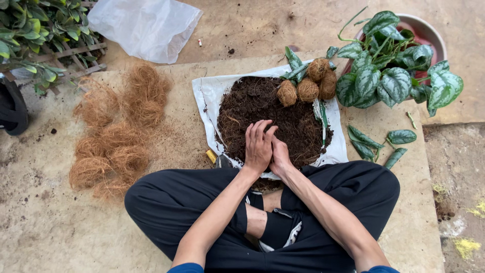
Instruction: The person sits cross-legged on the floor and uses their hands to compress a mixture of soil and coconut coir into small, round balls. They repeatedly scoop material from a pile on a white sheet, roll it between their palms, and place the finished balls next to a potted plant.
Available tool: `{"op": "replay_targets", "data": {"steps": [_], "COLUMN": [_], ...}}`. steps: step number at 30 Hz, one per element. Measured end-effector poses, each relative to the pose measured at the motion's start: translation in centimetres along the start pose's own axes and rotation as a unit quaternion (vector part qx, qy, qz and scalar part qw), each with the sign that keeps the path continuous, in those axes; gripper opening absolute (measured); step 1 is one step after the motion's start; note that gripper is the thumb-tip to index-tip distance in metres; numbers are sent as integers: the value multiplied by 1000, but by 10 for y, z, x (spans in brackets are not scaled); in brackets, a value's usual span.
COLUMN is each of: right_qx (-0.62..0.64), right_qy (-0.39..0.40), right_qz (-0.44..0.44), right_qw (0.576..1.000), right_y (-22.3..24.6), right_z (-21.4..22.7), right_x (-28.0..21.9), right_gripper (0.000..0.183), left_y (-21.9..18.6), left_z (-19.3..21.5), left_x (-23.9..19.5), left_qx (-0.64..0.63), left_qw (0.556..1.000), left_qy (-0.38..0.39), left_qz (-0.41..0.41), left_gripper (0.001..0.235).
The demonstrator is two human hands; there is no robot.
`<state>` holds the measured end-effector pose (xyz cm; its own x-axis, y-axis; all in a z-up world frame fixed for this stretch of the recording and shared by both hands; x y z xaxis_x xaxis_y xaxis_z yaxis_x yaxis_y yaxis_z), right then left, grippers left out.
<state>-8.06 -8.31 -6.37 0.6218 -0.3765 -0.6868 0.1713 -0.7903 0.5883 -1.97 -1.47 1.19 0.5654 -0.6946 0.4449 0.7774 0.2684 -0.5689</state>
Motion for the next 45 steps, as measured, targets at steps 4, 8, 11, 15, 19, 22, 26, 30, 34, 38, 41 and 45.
{"op": "replay_targets", "data": {"steps": [4,8,11,15,19,22,26,30,34,38,41,45], "right_qx": [24,41,-2,-12,20,22,18,29,68,100,125,146], "right_qy": [20,121,135,132,123,94,80,136,139,127,48,23], "right_qz": [-11,50,53,51,76,92,94,79,51,12,-22,-9], "right_qw": [999,991,989,990,989,991,992,987,987,987,991,989], "right_y": [-6,8,27,51,52,38,23,23,27,31,27,22], "right_z": [14,15,7,-14,-18,-17,-16,-14,-14,-17,-15,-2], "right_x": [12,8,-16,-51,-70,-69,-64,-71,-71,-68,-59,-38], "right_gripper": [32,25,30,42,44,40,35,36,33,38,39,39], "left_y": [14,35,34,19,2,-6,-2,12,18,9,-4,-12], "left_z": [-6,-1,14,44,66,75,64,47,41,48,54,57], "left_x": [1,6,0,-2,-6,-23,-37,-37,-41,-40,-34,-31], "left_qx": [-30,-91,-153,-242,-320,-321,-465,-555,-537,-388,-240,-299], "left_qw": [999,989,966,939,914,919,845,783,797,898,967,947], "left_qy": [-18,-45,-48,1,63,105,73,34,17,45,55,69], "left_qz": [17,111,202,245,240,203,252,277,275,201,73,100], "left_gripper": [30,25,23,28,42,53,63,60,56,55,58,64]}}
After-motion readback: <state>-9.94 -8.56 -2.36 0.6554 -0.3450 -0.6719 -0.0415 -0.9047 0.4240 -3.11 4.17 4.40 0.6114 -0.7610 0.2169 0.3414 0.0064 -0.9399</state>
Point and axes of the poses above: each hand's wrist, its own x-axis towards the middle knuckle, its own z-axis out of the back of the hand, y = z × x, the point moved 2 cm from there along x, towards the middle knuckle, and after that the axes turned 8 degrees about -x, right-handed, at the moved point
